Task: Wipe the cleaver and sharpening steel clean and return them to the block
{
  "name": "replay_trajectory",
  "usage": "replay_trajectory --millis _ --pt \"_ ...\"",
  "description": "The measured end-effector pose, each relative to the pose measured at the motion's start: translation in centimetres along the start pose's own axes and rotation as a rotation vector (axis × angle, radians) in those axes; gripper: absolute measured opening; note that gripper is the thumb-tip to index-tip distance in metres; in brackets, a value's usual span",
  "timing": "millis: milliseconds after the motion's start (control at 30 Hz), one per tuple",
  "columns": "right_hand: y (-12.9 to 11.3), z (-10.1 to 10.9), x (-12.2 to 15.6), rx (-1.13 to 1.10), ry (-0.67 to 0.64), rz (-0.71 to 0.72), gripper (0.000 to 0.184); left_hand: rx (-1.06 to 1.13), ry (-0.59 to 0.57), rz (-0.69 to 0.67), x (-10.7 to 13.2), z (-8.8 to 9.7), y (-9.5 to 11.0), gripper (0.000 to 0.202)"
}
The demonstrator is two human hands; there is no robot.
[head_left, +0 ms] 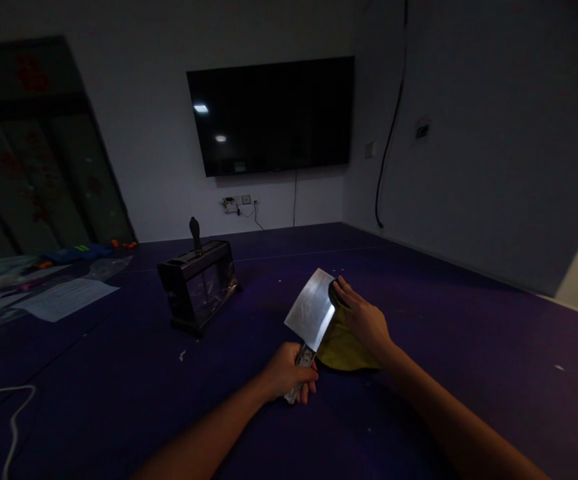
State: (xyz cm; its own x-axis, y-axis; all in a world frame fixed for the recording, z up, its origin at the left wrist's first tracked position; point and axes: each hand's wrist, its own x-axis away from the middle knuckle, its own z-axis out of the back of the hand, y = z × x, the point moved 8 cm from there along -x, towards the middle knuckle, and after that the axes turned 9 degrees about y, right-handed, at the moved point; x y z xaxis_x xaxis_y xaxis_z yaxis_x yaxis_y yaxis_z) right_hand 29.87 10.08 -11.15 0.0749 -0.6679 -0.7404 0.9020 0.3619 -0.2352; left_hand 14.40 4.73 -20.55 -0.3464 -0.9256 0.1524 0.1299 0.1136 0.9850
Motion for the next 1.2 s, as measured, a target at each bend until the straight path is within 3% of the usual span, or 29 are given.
replay_trajectory --millis 200,433,767,1000,1200 --pt "-1.1 -0.7 0.4 0.029 -0.071 0.068 0.073 0.009 0.023 -0.007 -0.2 0.0 -0.1 0.017" --pt "-5.4 -2.1 2.0 -0.008 -0.261 0.268 0.074 -0.007 0.049 0.017 -0.3 0.0 -0.2 0.016" --pt "-8.9 -2.3 3.8 -0.227 -0.431 0.459 0.073 0.004 0.095 0.04 -0.5 0.2 -0.3 0.015" --pt "-9.3 -2.4 4.0 -0.272 -0.423 0.512 0.069 -0.001 0.109 0.035 -0.5 0.3 -0.4 0.013" --pt "-7.7 -2.1 3.0 -0.172 -0.366 0.439 0.075 0.028 0.071 0.029 -0.5 0.1 -0.3 0.013"
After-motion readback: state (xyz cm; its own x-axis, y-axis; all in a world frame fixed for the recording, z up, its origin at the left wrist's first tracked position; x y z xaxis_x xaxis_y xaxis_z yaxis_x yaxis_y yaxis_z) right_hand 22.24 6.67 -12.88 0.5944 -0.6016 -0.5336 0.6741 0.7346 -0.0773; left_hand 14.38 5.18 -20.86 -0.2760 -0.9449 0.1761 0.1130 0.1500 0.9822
